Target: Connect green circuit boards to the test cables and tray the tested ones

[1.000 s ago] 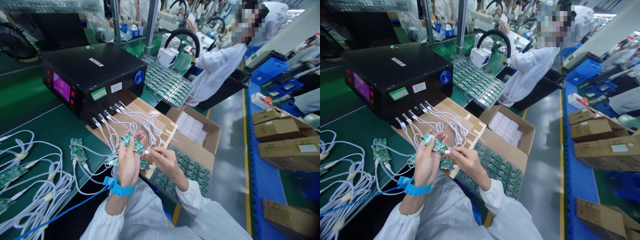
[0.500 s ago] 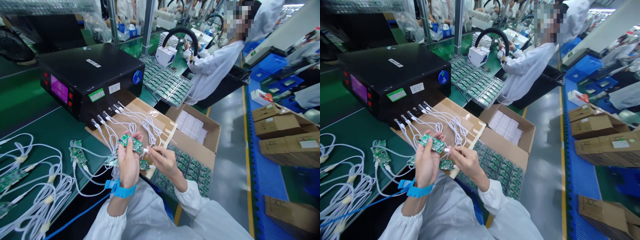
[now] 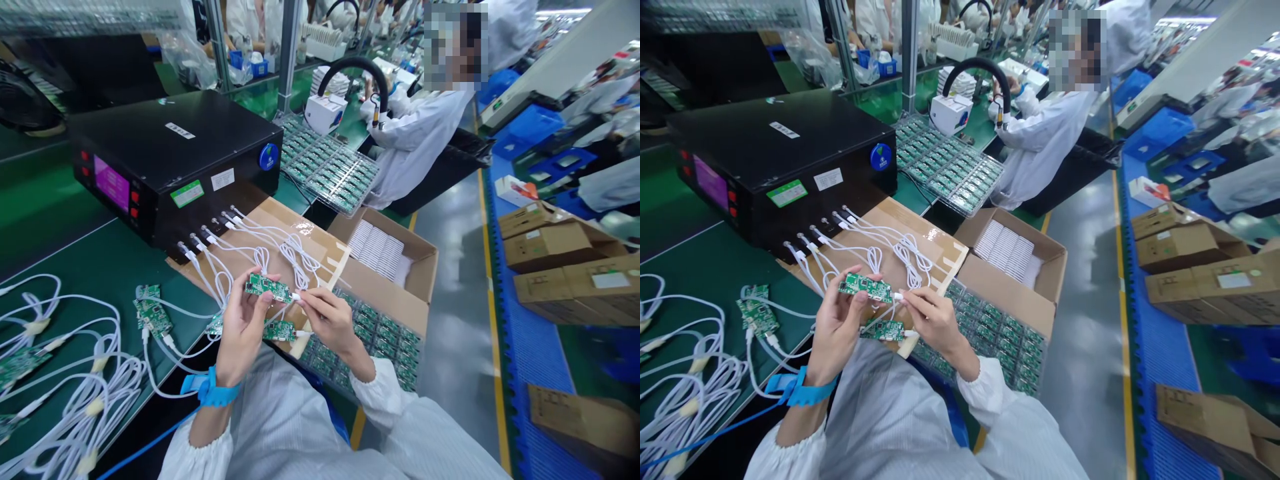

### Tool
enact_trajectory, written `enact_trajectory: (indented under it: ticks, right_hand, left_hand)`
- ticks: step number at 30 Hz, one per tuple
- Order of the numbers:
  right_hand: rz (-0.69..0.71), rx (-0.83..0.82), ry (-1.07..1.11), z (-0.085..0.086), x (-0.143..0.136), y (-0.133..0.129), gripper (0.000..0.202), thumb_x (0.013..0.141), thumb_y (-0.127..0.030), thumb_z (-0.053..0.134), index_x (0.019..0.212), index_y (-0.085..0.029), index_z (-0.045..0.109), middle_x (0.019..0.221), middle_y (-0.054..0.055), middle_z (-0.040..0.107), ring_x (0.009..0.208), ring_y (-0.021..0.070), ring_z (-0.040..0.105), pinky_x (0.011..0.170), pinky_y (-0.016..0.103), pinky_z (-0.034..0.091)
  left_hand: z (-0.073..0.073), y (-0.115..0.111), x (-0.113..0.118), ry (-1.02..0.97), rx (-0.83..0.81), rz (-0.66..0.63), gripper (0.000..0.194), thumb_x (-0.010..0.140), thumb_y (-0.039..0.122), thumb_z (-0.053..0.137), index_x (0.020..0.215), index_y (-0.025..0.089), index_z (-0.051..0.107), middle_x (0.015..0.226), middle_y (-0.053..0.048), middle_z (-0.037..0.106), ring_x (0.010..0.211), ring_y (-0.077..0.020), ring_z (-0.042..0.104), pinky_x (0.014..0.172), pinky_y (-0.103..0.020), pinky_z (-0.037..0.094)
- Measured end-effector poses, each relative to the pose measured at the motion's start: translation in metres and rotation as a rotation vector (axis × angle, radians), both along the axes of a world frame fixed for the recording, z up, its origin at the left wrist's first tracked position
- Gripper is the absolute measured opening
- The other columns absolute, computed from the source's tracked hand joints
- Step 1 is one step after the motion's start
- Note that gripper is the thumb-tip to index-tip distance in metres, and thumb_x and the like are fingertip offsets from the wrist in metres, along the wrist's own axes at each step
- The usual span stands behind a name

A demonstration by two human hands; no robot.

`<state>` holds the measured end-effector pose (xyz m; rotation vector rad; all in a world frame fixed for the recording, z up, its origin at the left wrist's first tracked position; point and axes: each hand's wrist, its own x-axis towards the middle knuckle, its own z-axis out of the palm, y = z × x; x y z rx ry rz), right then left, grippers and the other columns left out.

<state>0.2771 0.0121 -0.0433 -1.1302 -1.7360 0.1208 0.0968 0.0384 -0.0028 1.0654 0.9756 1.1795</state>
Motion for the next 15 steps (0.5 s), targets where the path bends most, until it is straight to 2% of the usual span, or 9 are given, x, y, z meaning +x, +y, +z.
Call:
enact_trajectory:
  ticks: [5, 8, 11, 13, 15]
  right_hand:
    - [-0.057, 0.034, -0.017, -0.005, -0.003, -0.001, 0.040, 0.094, -0.004, 0.064, 0.127, -0.025, 0.070, 0.097, 0.006, 0.076, 0.082, 0.0148, 0.072, 0.068, 0.024, 0.058]
    - [-0.033, 0.004, -0.031, -0.008, -0.002, -0.001, 0.040, 0.095, -0.004, 0.063, 0.128, -0.026, 0.069, 0.099, 0.006, 0.075, 0.087, 0.0151, 0.072, 0.072, 0.024, 0.058]
    - [0.003, -0.063, -0.098, -0.010, 0.010, -0.002, 0.035, 0.096, -0.012, 0.066, 0.127, -0.027, 0.068, 0.108, 0.007, 0.073, 0.077, 0.0132, 0.068, 0.069, 0.026, 0.057]
    - [-0.091, -0.093, -0.146, -0.014, 0.026, -0.003, 0.031, 0.096, -0.020, 0.068, 0.126, -0.026, 0.069, 0.116, 0.010, 0.069, 0.074, 0.0136, 0.064, 0.068, 0.029, 0.056]
    - [-0.294, -0.125, -0.148, -0.021, 0.047, -0.003, 0.029, 0.097, -0.030, 0.067, 0.125, -0.024, 0.068, 0.122, 0.013, 0.063, 0.089, 0.0194, 0.065, 0.079, 0.036, 0.057]
  left_hand:
    - [0.000, -0.001, 0.001, -0.025, 0.032, -0.011, 0.035, 0.096, 0.041, 0.068, 0.124, 0.025, 0.054, 0.125, -0.009, 0.069, 0.085, -0.0166, 0.076, 0.083, -0.032, 0.065]
    - [-0.002, -0.003, 0.003, -0.022, 0.022, -0.007, 0.037, 0.094, 0.040, 0.069, 0.124, 0.026, 0.053, 0.125, -0.009, 0.068, 0.085, -0.0162, 0.076, 0.083, -0.031, 0.065]
    - [-0.005, -0.003, 0.007, -0.035, -0.010, 0.015, 0.040, 0.091, 0.041, 0.074, 0.122, 0.024, 0.055, 0.123, -0.009, 0.069, 0.083, -0.0158, 0.075, 0.079, -0.030, 0.065]
    - [-0.005, -0.004, 0.010, -0.047, -0.037, 0.047, 0.040, 0.089, 0.041, 0.076, 0.118, 0.023, 0.056, 0.120, -0.009, 0.069, 0.077, -0.0135, 0.073, 0.076, -0.029, 0.064]
    - [-0.003, -0.004, 0.013, -0.052, -0.067, 0.056, 0.038, 0.089, 0.041, 0.076, 0.117, 0.022, 0.058, 0.120, -0.009, 0.069, 0.073, -0.0119, 0.071, 0.074, -0.028, 0.063]
